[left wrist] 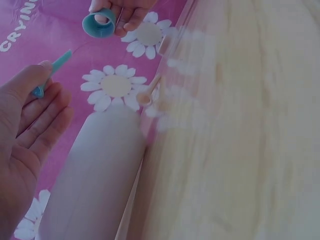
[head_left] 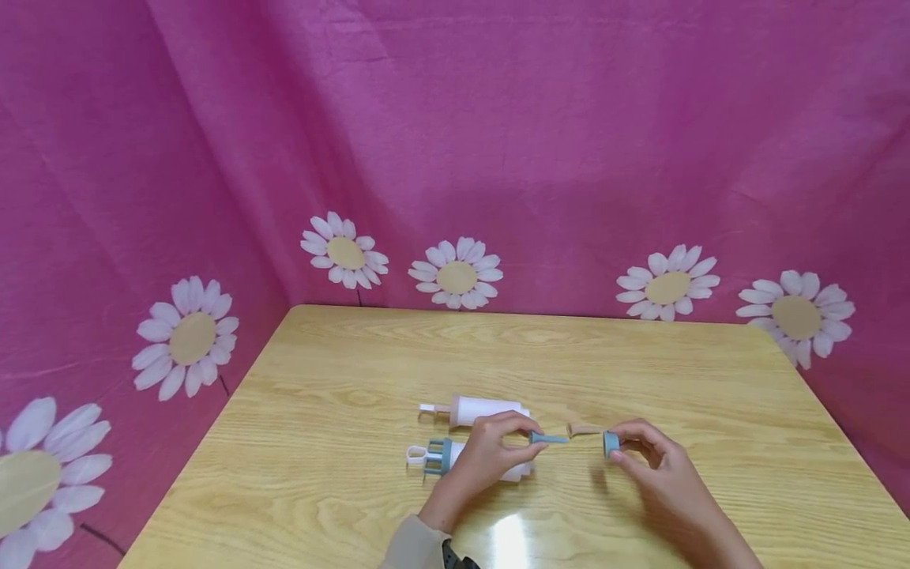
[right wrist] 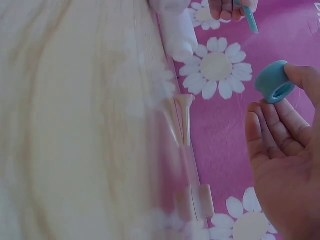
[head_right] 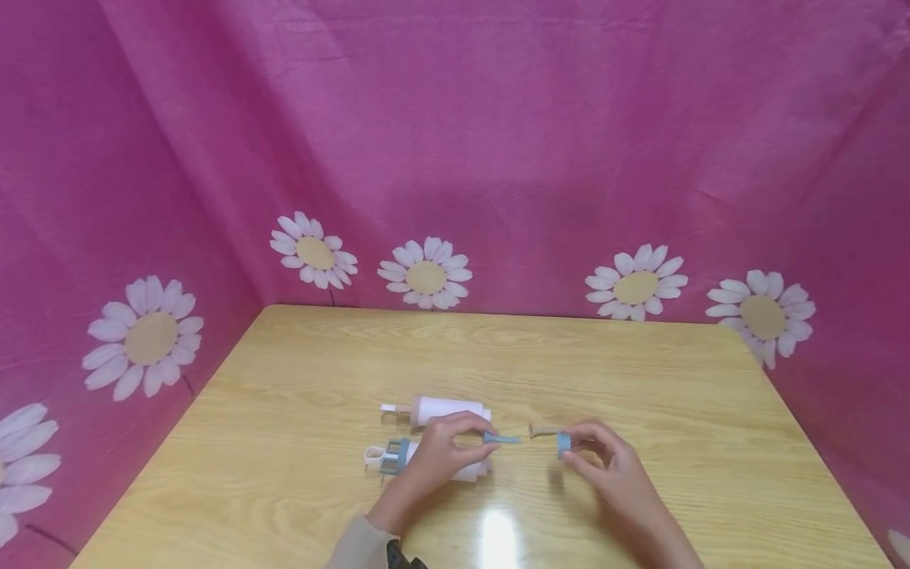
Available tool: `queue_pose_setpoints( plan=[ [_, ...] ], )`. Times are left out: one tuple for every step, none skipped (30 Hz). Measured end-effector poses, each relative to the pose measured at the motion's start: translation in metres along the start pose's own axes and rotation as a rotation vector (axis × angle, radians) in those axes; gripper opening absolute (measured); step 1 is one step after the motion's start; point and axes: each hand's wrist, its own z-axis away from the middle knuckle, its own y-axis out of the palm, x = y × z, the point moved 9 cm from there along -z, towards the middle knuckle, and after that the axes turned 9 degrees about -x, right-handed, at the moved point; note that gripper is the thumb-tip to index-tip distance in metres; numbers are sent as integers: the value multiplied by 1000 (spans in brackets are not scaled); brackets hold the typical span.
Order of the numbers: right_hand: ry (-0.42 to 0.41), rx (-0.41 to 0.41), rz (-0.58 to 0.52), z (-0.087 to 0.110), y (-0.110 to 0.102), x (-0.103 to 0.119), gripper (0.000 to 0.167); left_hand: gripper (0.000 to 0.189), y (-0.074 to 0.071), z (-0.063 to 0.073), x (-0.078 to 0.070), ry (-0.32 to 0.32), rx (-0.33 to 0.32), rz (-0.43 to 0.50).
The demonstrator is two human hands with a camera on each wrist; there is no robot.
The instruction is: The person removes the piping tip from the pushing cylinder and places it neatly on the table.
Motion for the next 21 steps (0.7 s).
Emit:
queue_pose_setpoints(
  plan=[
    [-1, -2, 17, 1, -2, -1, 20, 9, 2, 0, 0, -5, 4, 2],
    [-1, -3, 29, 1, -4, -2, 19, 9, 4, 0, 0, -7, 9, -1],
    [-1, -4, 39, 2, -6, -2, 19, 10, 7, 0, -1, -12, 16, -3],
    [1, -5, 47, 2, -8, -3, 18, 10, 9, 0, -1, -12, 24, -6],
    [4, -5, 53, 3, -10, -3, 18, 10, 11, 0, -2, -11, 33, -9],
    [6, -4, 56, 3, -12, -4, 18, 10, 13, 0, -3, -13, 40, -7],
    [10, -4, 59, 4, -14, -5, 18, 10, 15, 0, -4, -14, 46, -7],
    [14, -5, 60, 4, -15, -6, 18, 11, 17, 0, -5, -15, 49, -8],
    [21, -7, 61, 5, -17, -7, 19, 11, 18, -1, -6, -16, 51, -6],
    [23, -6, 62, 5, -19, -8, 20, 11, 20, -1, -6, -19, 54, -2],
    [24, -8, 64, 6, -21, -9, 21, 11, 21, -1, -7, -20, 55, -1],
    [27, -10, 67, 6, -23, -10, 21, 11, 23, -1, -7, -23, 56, 0],
    [38, -14, 69, 7, -26, -11, 22, 12, 24, -2, -8, -24, 58, 3],
    [44, -16, 72, 8, -28, -13, 22, 12, 26, -2, -8, -26, 59, 7],
    [51, -16, 74, 9, -30, -13, 23, 12, 27, -2, -8, -27, 62, 7],
    [55, -15, 78, 9, -32, -14, 23, 12, 29, -3, -8, -28, 64, 7],
    [60, -19, 85, 10, -35, -15, 24, 12, 30, -3, -8, -31, 68, 8],
    [63, -19, 94, 11, -37, -16, 24, 12, 31, -3, -7, -37, 70, 14],
    [68, -20, 101, 12, -38, -17, 23, 12, 33, -3, -7, -40, 71, 15],
    [66, -21, 110, 12, -40, -17, 23, 12, 34, -3, -7, -47, 73, 18],
    [65, -22, 118, 13, -42, -18, 23, 12, 34, -2, -7, -49, 74, 16]
  ],
)
